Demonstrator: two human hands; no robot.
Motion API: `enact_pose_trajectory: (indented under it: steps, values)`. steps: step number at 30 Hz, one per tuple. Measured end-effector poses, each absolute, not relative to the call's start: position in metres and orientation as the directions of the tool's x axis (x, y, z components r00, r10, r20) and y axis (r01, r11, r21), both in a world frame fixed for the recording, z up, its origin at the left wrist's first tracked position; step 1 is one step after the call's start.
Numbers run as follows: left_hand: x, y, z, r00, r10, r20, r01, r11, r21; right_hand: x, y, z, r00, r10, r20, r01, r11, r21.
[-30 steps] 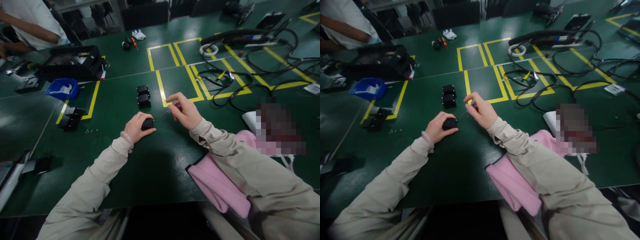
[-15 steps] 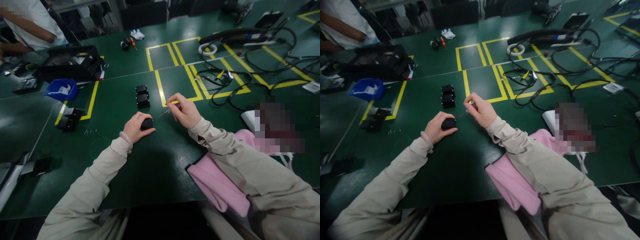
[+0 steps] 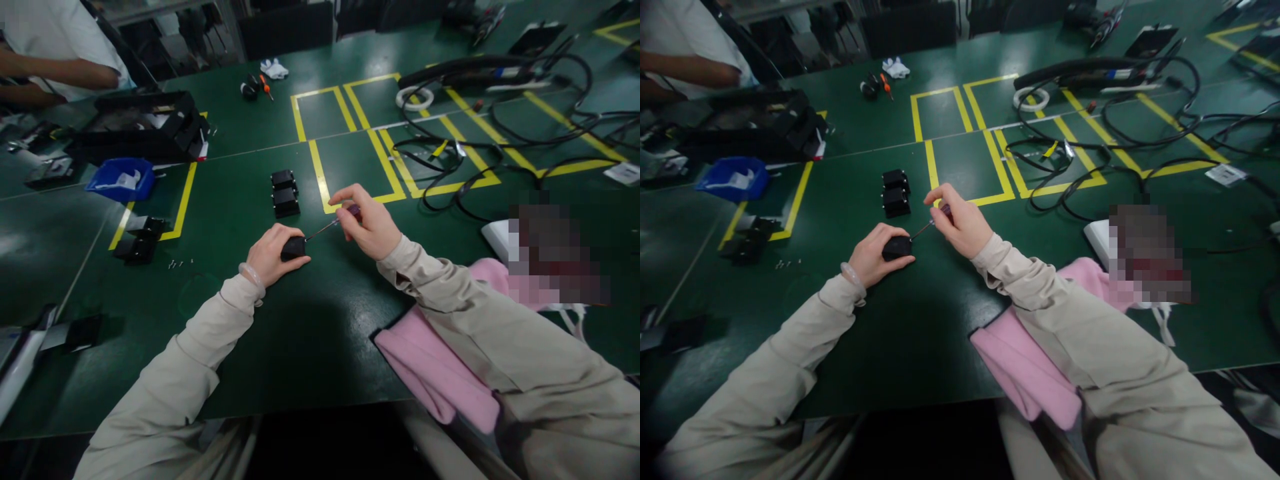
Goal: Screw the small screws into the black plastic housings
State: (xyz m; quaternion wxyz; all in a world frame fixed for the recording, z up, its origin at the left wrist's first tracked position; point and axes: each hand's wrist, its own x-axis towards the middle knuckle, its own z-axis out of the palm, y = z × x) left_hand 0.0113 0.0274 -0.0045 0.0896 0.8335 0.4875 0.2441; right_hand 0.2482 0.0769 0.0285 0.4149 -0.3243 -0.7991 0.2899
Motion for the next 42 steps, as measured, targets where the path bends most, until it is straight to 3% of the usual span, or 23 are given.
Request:
enact_pose_trajectory:
  steps: [15, 24, 36, 42]
  values:
    - [0.0120, 0.0264, -0.0012, 0.398, 0.873, 0.283, 0.778, -0.485, 0.400, 0.2487, 0.0745, 0.0328, -0.474, 0.791, 0.387, 0.305, 0.560, -0.770]
    - [0.0104, 0.0271, -0.0044, 0.395, 0.867, 0.305, 0.770, -0.493, 0.404, 0.2494, 0.0766, 0.0275, -0.443, 0.764, 0.469, 0.290, 0.618, -0.731]
    - [0.0105, 0.0272, -0.0045, 0.408, 0.855, 0.320, 0.763, -0.512, 0.395, 0.2495, 0.0784, 0.0258, -0.438, 0.753, 0.491, 0.305, 0.638, -0.707]
    - [0.0113, 0.0270, -0.0039, 0.399, 0.865, 0.306, 0.768, -0.497, 0.405, 0.2504, 0.0784, 0.0267, -0.440, 0.785, 0.435, 0.306, 0.587, -0.749]
